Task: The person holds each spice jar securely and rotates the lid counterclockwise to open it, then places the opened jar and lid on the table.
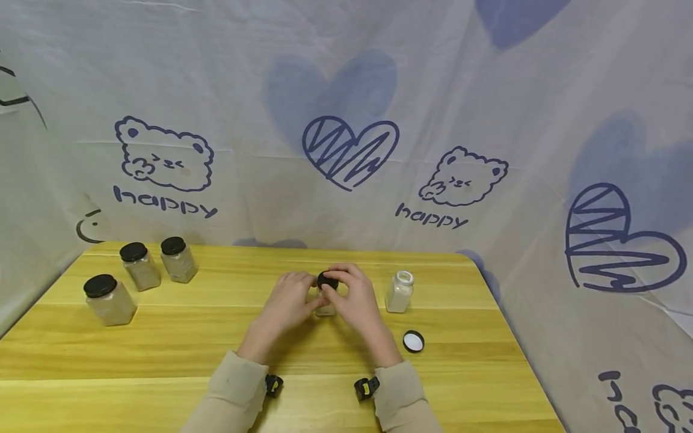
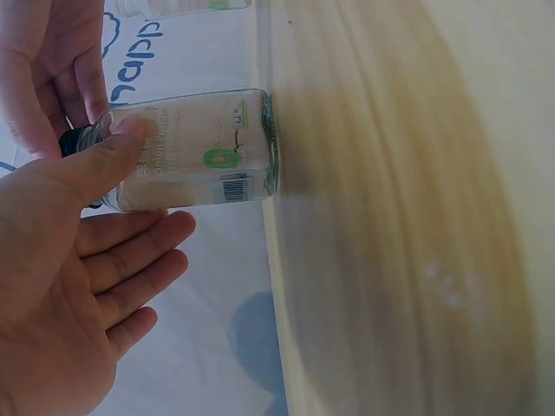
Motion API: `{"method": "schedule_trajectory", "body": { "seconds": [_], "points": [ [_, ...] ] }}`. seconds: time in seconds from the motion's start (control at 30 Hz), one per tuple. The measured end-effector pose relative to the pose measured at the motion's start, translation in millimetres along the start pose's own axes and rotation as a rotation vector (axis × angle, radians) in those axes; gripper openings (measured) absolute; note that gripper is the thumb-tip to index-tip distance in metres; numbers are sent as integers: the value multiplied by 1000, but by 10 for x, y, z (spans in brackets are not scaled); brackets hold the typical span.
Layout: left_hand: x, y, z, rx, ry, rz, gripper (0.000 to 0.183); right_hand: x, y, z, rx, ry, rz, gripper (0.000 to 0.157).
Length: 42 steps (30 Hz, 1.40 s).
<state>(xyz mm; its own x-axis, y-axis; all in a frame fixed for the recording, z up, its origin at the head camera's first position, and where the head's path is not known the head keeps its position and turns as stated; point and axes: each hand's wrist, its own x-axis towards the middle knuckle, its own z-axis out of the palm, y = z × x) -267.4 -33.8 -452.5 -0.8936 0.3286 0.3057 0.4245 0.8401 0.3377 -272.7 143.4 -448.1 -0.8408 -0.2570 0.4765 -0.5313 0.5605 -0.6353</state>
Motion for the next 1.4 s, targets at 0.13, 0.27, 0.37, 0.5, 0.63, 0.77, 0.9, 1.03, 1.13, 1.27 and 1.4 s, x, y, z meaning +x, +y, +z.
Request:
{"method": "schedule_trajectory", "body": {
  "seconds": [0.13, 0.27, 0.37, 0.5, 0.63, 0.77, 0.9, 1.03, 1.13, 1.27, 1.4],
  "points": [
    [-2, 7, 2, 4, 9, 5, 48, -7, -16, -8, 4, -9, -25, 23],
    [-4, 10, 1, 4, 16, 5, 48, -10, -35, -8, 18, -23, -39, 27],
    [-4, 10, 0, -4, 13, 1, 48, -14, -46, -5, 31, -23, -35, 31],
    [-4, 7, 1, -16, 8, -4, 48, -17, -51, 5, 50, 1, -15, 33],
    [-3, 4, 6, -24, 2, -11, 49, -13, -47, 17, 58, 24, -7, 31],
    [-1, 5, 8, -30, -8, -18, 51, -12, -42, 24, 44, 28, -13, 28],
    [0, 7, 4, -20, -5, -14, 51, -14, -35, 28, 20, 21, -13, 26],
    [-3, 8, 0, -16, -10, -18, 52, -16, -37, 26, -19, 20, -16, 25],
    [-2, 5, 5, -11, -11, -18, 52, -17, -42, 23, -34, 17, -20, 25],
    [1, 1, 10, -5, -15, -15, 52, -13, -45, 22, -24, 5, -25, 25],
    [0, 2, 9, -11, -21, -19, 51, -14, -54, 15, -4, -13, -30, 30]
  ]
}}
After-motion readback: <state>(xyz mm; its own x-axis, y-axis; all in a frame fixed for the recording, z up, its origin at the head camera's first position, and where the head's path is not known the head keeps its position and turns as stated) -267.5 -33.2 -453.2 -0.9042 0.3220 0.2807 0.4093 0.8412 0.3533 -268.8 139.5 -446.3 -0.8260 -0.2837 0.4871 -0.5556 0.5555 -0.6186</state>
